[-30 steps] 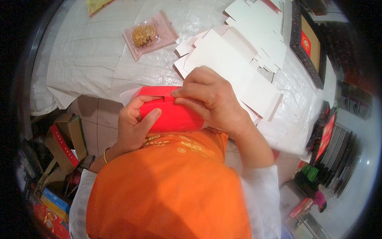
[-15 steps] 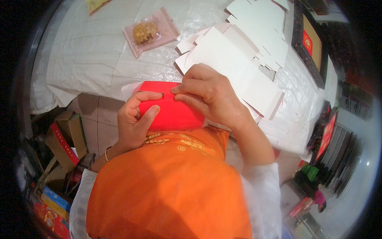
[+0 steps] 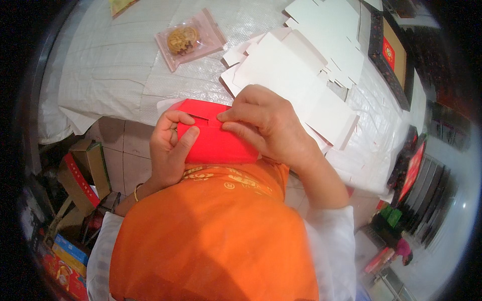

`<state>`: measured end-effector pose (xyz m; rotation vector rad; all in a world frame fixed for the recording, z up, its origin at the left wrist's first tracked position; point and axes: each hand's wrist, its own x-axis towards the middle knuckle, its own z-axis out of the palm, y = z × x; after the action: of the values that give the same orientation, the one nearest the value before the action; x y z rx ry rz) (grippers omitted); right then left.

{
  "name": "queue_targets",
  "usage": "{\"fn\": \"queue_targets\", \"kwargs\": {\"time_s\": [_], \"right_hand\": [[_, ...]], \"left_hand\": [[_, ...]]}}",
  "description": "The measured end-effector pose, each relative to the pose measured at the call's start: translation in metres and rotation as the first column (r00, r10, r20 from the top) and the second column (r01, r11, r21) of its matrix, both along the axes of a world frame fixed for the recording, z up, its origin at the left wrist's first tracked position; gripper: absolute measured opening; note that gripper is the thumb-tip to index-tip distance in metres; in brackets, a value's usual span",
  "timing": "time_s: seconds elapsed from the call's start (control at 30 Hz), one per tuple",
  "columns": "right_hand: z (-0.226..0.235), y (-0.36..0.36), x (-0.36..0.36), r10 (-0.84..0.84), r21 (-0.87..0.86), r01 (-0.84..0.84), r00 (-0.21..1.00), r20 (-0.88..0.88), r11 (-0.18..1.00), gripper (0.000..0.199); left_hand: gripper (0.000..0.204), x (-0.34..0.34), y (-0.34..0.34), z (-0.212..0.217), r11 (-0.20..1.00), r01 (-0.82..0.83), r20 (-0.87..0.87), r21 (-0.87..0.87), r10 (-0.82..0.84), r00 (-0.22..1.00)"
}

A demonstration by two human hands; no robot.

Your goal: The person folds flat white cardboard pieces into small rectangular boxes. They insert a packaged snack into each box, fold the flaps to close it, and place the finished boxes into a larger black tray.

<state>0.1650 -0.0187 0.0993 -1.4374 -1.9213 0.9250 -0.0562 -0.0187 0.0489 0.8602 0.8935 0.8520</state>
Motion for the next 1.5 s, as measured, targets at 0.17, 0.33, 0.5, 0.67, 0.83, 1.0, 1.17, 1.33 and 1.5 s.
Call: {"fn": "queue_targets", "kwargs": {"time_s": [0.17,0.33,0.5,0.67,0.83,1.0,1.17,1.33,1.5], "right_hand": [[0.003,0.003,0.001,0.02,-0.012,-0.02,1.0,0.012,1.0,0.015],[0.003,0.004,0.0,0.042,0.018,-0.043,0.998,0.035,0.999,0.015],[0.002,0.005,0.0,0.033,-0.012,-0.033,0.999,0.006,0.999,0.016],[-0.003,0.006,-0.001,0.045,0.03,-0.046,0.999,0.019,0.999,0.018],[-0.004,0.005,0.001,0.086,0.055,-0.086,0.996,0.009,0.995,0.022],[-0.003,0.004,0.002,0.109,0.067,-0.112,0.993,0.046,0.991,0.025],[-0.001,0.006,0.005,0.132,0.067,-0.138,0.987,0.09,0.988,0.025],[-0.005,0.023,0.011,0.209,-0.029,-0.213,0.972,-0.111,0.977,0.023],[-0.001,0.021,0.003,0.19,-0.234,-0.231,0.964,-0.187,0.944,0.022]], "left_hand": [[0.022,0.007,-0.001,-0.004,0.986,-0.147,0.059,0.084,0.142,0.988],[0.027,0.009,0.002,-0.005,0.968,-0.205,0.077,0.143,0.196,0.978],[0.029,0.006,0.003,-0.006,0.962,-0.22,0.101,0.165,0.205,0.973],[0.028,0.004,0.004,-0.007,0.962,-0.226,0.15,0.15,0.204,0.968],[0.028,0.005,0.005,-0.008,0.965,-0.236,0.159,0.117,0.216,0.963],[0.028,0.005,0.005,-0.009,0.957,-0.248,0.149,0.148,0.226,0.963],[0.027,0.008,0.008,-0.008,0.958,-0.241,0.125,0.156,0.223,0.967],[0.028,0.008,0.01,-0.007,0.964,-0.196,0.124,0.179,0.176,0.977],[0.027,0.006,0.01,-0.006,0.965,-0.23,0.136,0.127,0.213,0.967]]}}
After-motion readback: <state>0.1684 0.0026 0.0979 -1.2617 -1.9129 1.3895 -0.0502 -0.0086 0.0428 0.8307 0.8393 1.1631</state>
